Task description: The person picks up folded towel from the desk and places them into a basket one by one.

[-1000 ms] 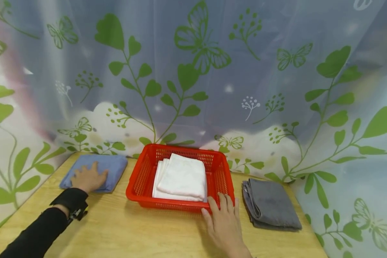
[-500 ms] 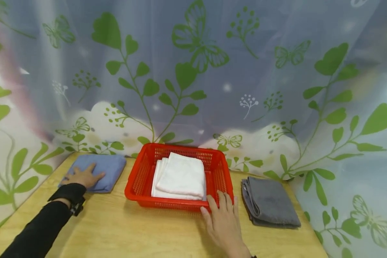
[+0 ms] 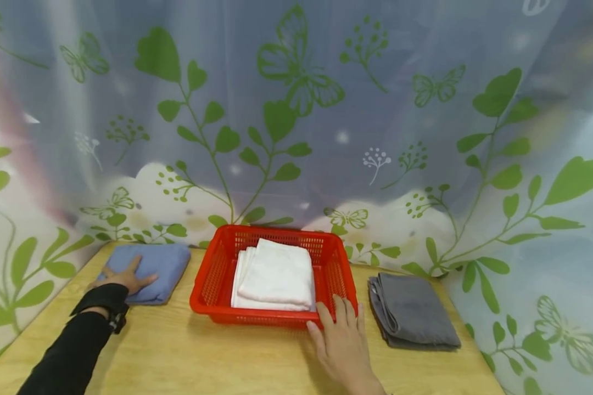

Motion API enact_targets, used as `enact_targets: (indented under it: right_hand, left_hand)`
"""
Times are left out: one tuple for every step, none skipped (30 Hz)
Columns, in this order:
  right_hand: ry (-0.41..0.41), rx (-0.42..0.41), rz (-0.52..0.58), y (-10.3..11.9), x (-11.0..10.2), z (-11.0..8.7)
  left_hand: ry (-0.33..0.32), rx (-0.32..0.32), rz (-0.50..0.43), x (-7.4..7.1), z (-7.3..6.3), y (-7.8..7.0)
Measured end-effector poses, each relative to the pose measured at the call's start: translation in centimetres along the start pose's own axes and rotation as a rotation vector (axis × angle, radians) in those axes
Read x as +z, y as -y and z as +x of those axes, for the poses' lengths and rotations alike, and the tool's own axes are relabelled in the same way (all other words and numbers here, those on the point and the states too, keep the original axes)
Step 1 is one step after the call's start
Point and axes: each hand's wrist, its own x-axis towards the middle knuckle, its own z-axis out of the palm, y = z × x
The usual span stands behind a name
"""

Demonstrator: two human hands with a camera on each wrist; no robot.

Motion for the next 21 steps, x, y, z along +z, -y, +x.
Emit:
enact_targets:
  right_hand:
    - [0.003,-0.001,0.0,0.0,0.0,0.0]
    - [0.006,-0.001,0.003,-0.1,0.0,0.0]
    - [0.009,0.0,0.004,-0.1,0.1,0.0]
    - [0.011,0.002,0.004,-0.1,0.1,0.0]
    - [0.015,0.004,0.002,-0.1,0.1,0.0]
    - [0.016,0.004,0.001,-0.2,0.1,0.1]
    - [0.018,0.005,0.002,-0.1,0.1,0.1]
    - [0.022,0.008,0.002,-0.1,0.1,0.1]
    - [0.025,0.01,0.0,-0.1,0.1,0.1]
    - [0.028,0.012,-0.002,-0.1,0.1,0.2]
    - [0.033,0.013,-0.003,-0.1,0.1,0.2]
    - [0.038,0.016,-0.004,0.0,0.0,0.1]
    - [0.042,0.017,-0.003,0.0,0.0,0.1]
    - [0.047,0.019,-0.003,0.1,-0.1,0.1]
    - [0.049,0.023,-0.004,0.1,-0.1,0.1]
    - [0.051,0.027,-0.004,0.1,-0.2,0.0]
    - [0.052,0.029,-0.002,0.1,-0.2,0.0]
    - [0.053,0.032,0.0,0.1,-0.2,0.0]
    - [0.051,0.033,0.002,0.2,-0.3,0.0]
    - [0.049,0.033,0.002,0.2,-0.2,-0.1]
    - [0.041,0.028,0.004,0.2,-0.3,0.0]
  left_hand:
    - [-0.001,0.0,0.001,0.1,-0.1,0.0]
    - [-0.003,-0.001,-0.003,0.1,-0.2,0.0]
    - [-0.004,-0.006,-0.009,0.2,-0.2,0.0]
    - [-0.006,-0.007,-0.012,0.2,-0.3,0.0]
    - [-0.009,-0.007,-0.014,0.2,-0.3,-0.1]
    - [-0.013,-0.007,-0.018,0.2,-0.4,-0.1]
    - [-0.015,-0.007,-0.023,0.2,-0.5,-0.2]
    - [-0.017,-0.008,-0.026,0.2,-0.6,-0.2]
    - [-0.02,-0.009,-0.026,0.1,-0.8,-0.3]
    - [-0.019,-0.01,-0.026,0.0,-1.0,-0.4]
    - [-0.017,-0.014,-0.026,0.0,-1.1,-0.5]
    - [-0.018,-0.017,-0.026,-0.1,-1.3,-0.6]
    - [-0.014,-0.022,-0.022,-0.2,-1.5,-0.7]
    - [-0.014,-0.027,-0.02,-0.3,-1.7,-0.8]
    - [-0.014,-0.031,-0.016,-0.4,-1.9,-1.0]
    - [-0.011,-0.035,-0.013,-0.4,-1.9,-1.1]
    - [-0.012,-0.037,-0.009,-0.5,-1.9,-1.2]
    - [-0.014,-0.04,-0.005,-0.5,-2.0,-1.3]
    - [-0.013,-0.046,-0.004,-0.5,-2.0,-1.3]
    - [-0.018,-0.054,-0.001,-0.5,-2.1,-1.4]
    - [-0.019,-0.063,0.004,-0.5,-2.1,-1.4]
